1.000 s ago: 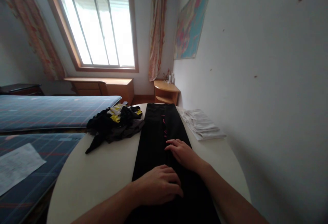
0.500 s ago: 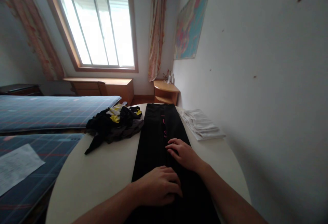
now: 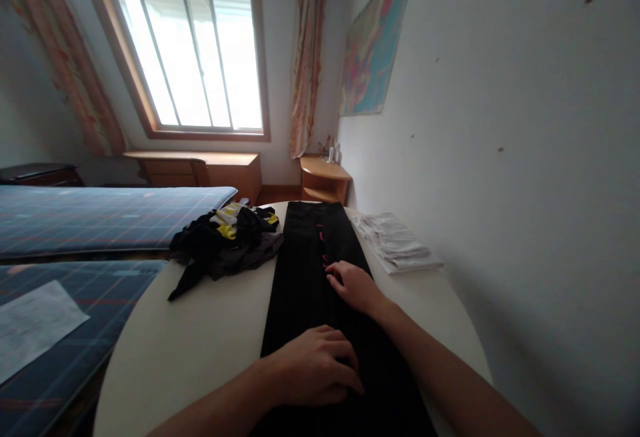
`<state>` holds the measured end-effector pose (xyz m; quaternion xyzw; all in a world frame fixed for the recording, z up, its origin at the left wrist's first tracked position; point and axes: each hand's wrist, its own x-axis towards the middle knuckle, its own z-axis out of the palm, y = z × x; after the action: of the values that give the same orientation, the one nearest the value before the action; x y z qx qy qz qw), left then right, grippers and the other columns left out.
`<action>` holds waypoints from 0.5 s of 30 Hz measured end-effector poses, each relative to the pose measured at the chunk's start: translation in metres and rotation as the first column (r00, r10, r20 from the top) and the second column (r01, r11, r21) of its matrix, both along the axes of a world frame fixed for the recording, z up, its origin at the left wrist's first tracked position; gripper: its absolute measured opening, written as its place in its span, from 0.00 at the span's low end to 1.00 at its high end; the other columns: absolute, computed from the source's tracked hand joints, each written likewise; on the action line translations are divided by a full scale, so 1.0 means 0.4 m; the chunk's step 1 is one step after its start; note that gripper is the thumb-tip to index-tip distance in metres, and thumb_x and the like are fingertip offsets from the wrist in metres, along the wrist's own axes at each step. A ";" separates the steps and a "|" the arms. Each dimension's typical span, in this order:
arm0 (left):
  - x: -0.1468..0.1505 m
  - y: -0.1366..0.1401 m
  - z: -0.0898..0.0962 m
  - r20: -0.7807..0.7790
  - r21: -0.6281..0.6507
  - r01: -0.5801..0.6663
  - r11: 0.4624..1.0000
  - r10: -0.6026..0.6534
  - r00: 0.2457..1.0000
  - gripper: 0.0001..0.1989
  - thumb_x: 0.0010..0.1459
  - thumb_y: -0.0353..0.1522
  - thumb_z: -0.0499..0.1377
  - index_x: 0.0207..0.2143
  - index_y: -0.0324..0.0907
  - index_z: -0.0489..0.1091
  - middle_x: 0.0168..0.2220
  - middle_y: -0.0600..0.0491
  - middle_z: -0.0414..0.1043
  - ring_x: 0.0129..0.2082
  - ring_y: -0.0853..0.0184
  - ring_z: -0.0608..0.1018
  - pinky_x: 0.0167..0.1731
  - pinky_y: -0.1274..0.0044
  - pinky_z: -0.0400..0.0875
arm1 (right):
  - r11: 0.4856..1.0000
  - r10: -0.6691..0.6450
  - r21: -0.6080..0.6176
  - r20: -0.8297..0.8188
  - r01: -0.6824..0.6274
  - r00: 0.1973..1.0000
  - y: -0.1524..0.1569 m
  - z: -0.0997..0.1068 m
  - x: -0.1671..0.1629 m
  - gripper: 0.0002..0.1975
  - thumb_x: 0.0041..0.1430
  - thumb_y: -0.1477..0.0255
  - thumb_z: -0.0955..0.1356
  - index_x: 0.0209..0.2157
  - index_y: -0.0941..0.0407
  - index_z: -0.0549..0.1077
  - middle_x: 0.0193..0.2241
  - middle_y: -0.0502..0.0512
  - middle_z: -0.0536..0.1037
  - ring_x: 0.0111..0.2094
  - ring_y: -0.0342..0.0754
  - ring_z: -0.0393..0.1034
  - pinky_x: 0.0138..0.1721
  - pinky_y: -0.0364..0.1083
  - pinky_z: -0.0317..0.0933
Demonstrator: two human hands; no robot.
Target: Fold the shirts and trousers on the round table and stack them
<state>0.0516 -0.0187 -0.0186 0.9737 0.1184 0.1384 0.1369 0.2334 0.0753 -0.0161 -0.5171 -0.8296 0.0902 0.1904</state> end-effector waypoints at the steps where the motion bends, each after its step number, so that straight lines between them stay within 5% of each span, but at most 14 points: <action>1: 0.000 0.001 -0.003 -0.001 -0.008 -0.003 1.000 0.003 1.000 0.11 0.60 0.31 0.62 0.46 0.50 0.74 0.46 0.56 0.76 0.45 0.66 0.75 0.48 0.73 0.64 | 0.998 -0.055 -0.012 0.041 0.055 0.998 0.021 0.008 -0.011 0.12 0.66 0.67 0.63 0.46 0.55 0.75 0.42 0.57 0.79 0.43 0.50 0.74 0.45 0.46 0.64; 8: 0.000 0.005 -0.016 0.036 -0.044 0.000 0.999 0.002 0.999 0.12 0.59 0.31 0.63 0.46 0.48 0.74 0.44 0.56 0.77 0.43 0.66 0.76 0.46 0.75 0.66 | 0.955 -0.297 0.099 0.277 0.280 0.914 0.183 0.055 -0.092 0.18 0.63 0.64 0.67 0.51 0.58 0.72 0.47 0.65 0.76 0.49 0.57 0.73 0.46 0.50 0.65; 15: 0.000 0.007 -0.037 0.056 -0.076 -0.016 0.997 0.020 0.998 0.08 0.59 0.32 0.64 0.41 0.48 0.74 0.43 0.59 0.77 0.43 0.68 0.76 0.46 0.76 0.66 | 0.935 -0.352 0.081 0.329 0.345 0.876 0.273 0.049 -0.134 0.14 0.65 0.79 0.61 0.47 0.62 0.77 0.45 0.71 0.77 0.44 0.56 0.77 0.42 0.49 0.68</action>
<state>0.0516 -0.0157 -0.0335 0.9624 0.1283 0.1627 0.1759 0.1800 0.1844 0.0037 -0.6638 -0.7439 -0.0440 0.0635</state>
